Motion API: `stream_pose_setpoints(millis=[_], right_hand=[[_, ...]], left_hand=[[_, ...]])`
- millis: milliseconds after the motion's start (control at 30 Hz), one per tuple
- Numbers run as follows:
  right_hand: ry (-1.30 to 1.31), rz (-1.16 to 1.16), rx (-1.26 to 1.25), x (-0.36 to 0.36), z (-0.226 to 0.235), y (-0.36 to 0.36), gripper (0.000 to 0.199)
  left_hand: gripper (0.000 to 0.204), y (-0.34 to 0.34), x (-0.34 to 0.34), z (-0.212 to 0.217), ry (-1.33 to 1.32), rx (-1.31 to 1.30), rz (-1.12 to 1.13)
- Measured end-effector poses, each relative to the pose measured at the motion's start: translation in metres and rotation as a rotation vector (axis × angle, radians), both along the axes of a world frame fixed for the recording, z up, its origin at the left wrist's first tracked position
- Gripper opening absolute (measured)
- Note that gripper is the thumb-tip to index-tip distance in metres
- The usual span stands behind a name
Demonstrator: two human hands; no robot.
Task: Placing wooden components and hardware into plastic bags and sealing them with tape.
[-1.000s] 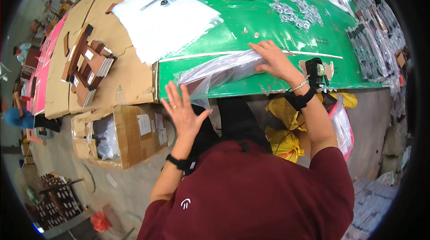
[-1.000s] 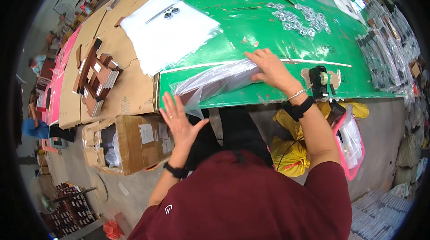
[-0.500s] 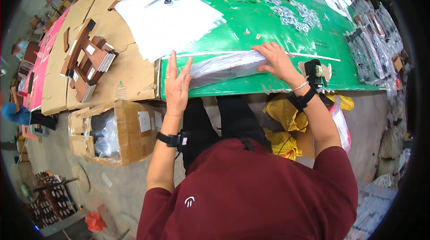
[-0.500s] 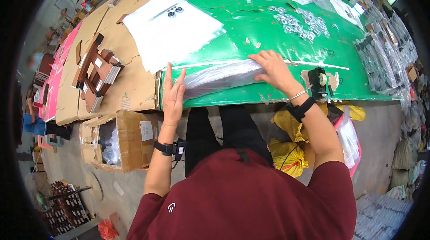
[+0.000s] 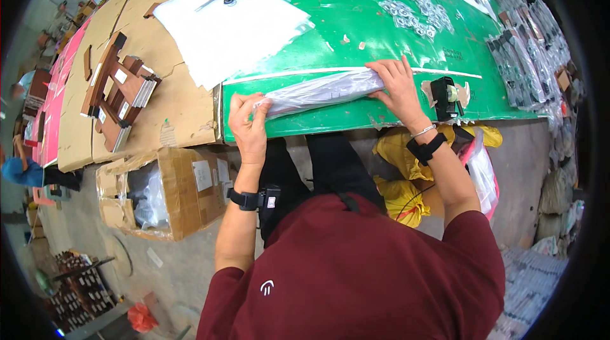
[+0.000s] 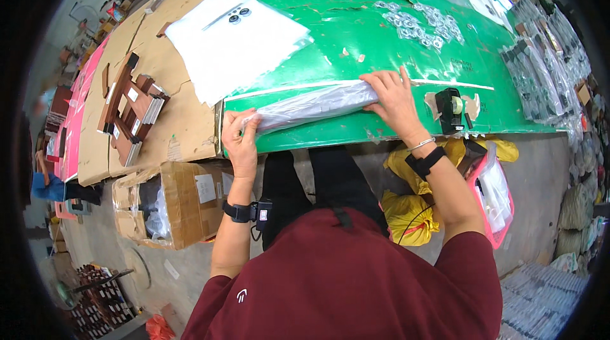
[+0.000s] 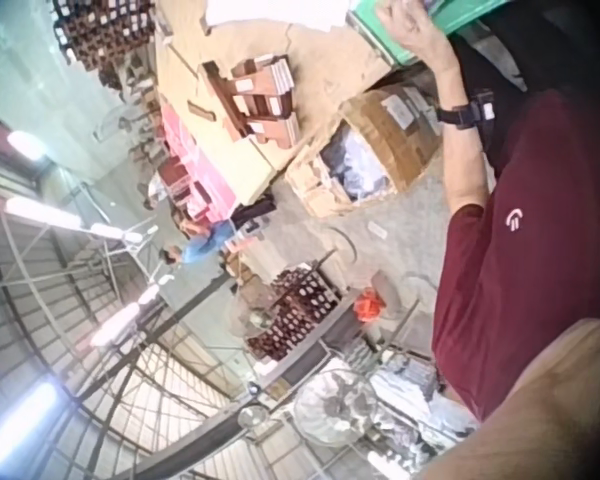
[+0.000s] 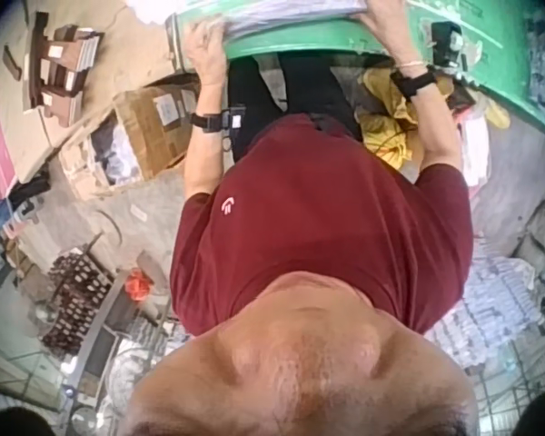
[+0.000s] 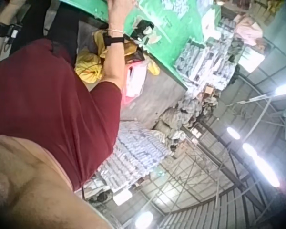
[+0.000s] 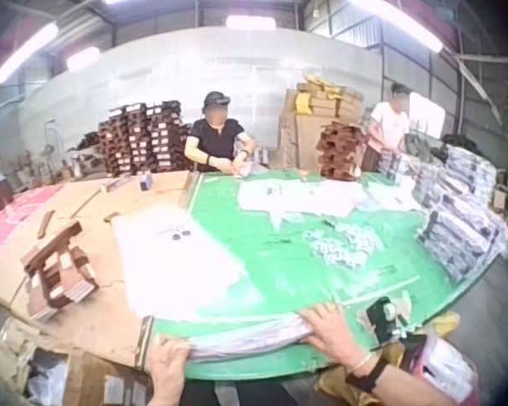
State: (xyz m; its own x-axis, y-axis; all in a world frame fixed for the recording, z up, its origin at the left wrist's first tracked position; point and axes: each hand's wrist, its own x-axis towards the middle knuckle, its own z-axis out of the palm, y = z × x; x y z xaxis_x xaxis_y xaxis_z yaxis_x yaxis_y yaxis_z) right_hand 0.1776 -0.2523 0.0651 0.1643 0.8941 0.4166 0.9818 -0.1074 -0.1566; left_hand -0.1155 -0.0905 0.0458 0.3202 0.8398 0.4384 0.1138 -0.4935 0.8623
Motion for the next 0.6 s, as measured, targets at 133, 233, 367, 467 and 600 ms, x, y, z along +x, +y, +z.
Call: stream_pose_setpoints(millis=[133,233,367,467,600], right_hand=[[-0.127,-0.065,0.081,0.000,-0.007,0.001,0.071],[-0.147,-0.087,0.127,-0.001,-0.016,-0.003,0.071],[-0.141,-0.096,0.147,0.001,-0.017,-0.003,0.069],[-0.119,-0.090,0.144,0.001,-0.017,-0.004,0.069],[-0.130,-0.085,0.172,0.002,-0.020,-0.003,0.067]], left_hand=[[0.008,-0.003,0.007,-0.015,-0.051,-0.067,0.033],[0.007,-0.011,0.008,-0.020,-0.058,-0.115,0.063],[0.009,-0.015,0.008,-0.018,-0.055,-0.059,0.041],[0.012,-0.018,0.008,-0.014,-0.065,-0.148,0.065],[0.015,-0.016,0.008,-0.015,-0.070,-0.246,0.076]])
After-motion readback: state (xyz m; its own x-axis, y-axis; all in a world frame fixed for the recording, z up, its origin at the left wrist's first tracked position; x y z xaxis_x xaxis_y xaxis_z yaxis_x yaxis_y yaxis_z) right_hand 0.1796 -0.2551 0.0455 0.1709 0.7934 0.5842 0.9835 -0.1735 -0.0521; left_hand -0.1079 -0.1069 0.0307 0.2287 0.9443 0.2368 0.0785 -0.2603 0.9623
